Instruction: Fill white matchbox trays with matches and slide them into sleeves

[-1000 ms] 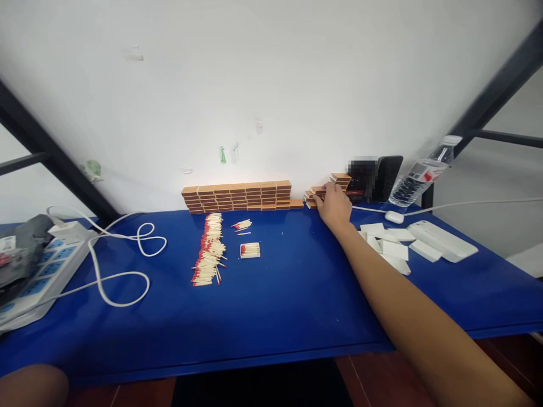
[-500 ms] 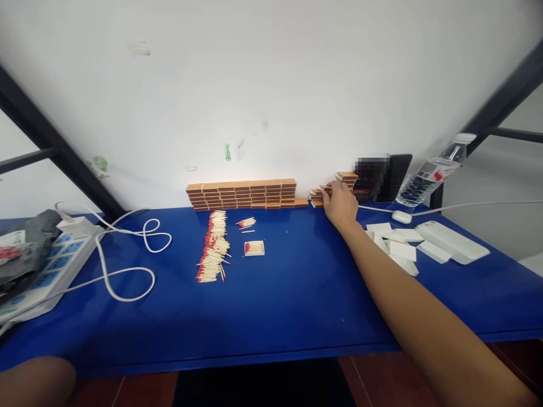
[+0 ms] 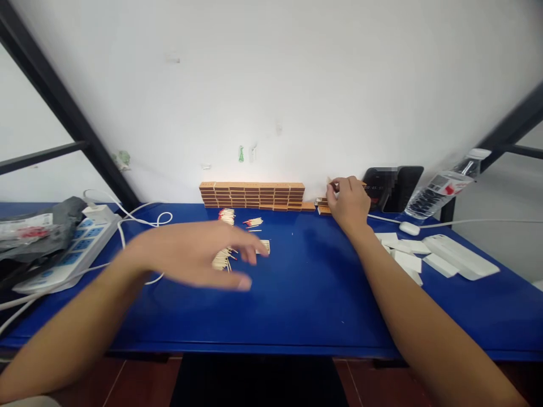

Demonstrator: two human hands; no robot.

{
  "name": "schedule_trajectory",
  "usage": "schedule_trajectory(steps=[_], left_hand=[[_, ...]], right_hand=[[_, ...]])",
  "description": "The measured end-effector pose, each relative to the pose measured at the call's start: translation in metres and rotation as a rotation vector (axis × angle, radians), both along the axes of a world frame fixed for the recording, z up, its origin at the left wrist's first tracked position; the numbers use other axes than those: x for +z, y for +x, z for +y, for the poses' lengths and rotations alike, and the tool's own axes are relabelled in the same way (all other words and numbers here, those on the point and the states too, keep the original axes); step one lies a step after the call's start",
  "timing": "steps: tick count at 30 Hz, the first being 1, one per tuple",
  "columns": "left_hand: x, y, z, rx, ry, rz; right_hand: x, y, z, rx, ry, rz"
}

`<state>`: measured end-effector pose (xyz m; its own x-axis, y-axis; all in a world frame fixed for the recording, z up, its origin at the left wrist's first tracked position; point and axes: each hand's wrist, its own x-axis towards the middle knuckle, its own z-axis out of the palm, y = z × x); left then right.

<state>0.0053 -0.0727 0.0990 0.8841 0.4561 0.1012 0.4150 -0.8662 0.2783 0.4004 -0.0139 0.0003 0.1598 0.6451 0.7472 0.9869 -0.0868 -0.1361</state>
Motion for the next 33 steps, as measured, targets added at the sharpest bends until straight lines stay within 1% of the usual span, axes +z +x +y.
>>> schedule_trajectory(steps=[1,2,3,4,6,8,10,12,15,17,19,21,24,26,27,29,33], left_hand=[[-0.007,0.008,0.008,0.003,-0.044,0.022],[-0.016,0.016,0.018,0.062,-0.026,-0.014],[-0.029,0.023,0.028,0.116,0.032,-0.055],[-0.042,0.029,0.037,0.13,0.093,-0.095],[-0.067,0.034,0.049,0.098,0.165,-0.103],[-0.085,0.033,0.053,0.086,0.215,-0.086],[-0.094,0.032,0.051,0.081,0.244,-0.066],[-0.097,0.031,0.047,0.078,0.256,-0.065],[-0.098,0.032,0.047,0.056,0.25,-0.091],[-0.1,0.032,0.049,0.037,0.263,-0.126],[-0.102,0.03,0.054,0.039,0.314,-0.181],[-0.103,0.027,0.059,0.068,0.379,-0.225],[-0.105,0.024,0.064,0.137,0.444,-0.229],[-0.105,0.024,0.066,0.177,0.462,-0.209],[-0.105,0.024,0.067,0.189,0.465,-0.202],[-0.105,0.024,0.066,0.197,0.464,-0.199],[-0.106,0.025,0.066,0.198,0.417,-0.209]], right_hand=[[0.006,-0.009,-0.005,0.031,-0.005,-0.03],[0.011,-0.019,-0.01,0.079,-0.026,-0.069],[0.015,-0.03,-0.015,0.148,-0.063,-0.117],[0.017,-0.042,-0.02,0.225,-0.118,-0.174],[0.019,-0.063,-0.029,0.368,-0.247,-0.284],[0.017,-0.08,-0.036,0.472,-0.371,-0.377],[0.014,-0.092,-0.042,0.517,-0.447,-0.419],[0.011,-0.097,-0.045,0.538,-0.476,-0.423],[0.008,-0.096,-0.048,0.558,-0.489,-0.374],[0.008,-0.091,-0.048,0.549,-0.496,-0.296],[0.008,-0.084,-0.046,0.544,-0.527,-0.194],[0.009,-0.075,-0.042,0.555,-0.608,-0.104],[0.008,-0.064,-0.036,0.57,-0.781,-0.021],[0.007,-0.062,-0.033,0.581,-0.828,0.021],[0.006,-0.062,-0.032,0.593,-0.813,0.041],[0.003,-0.067,-0.033,0.64,-0.734,0.064],[-0.004,-0.081,-0.037,0.762,-0.581,0.046]])
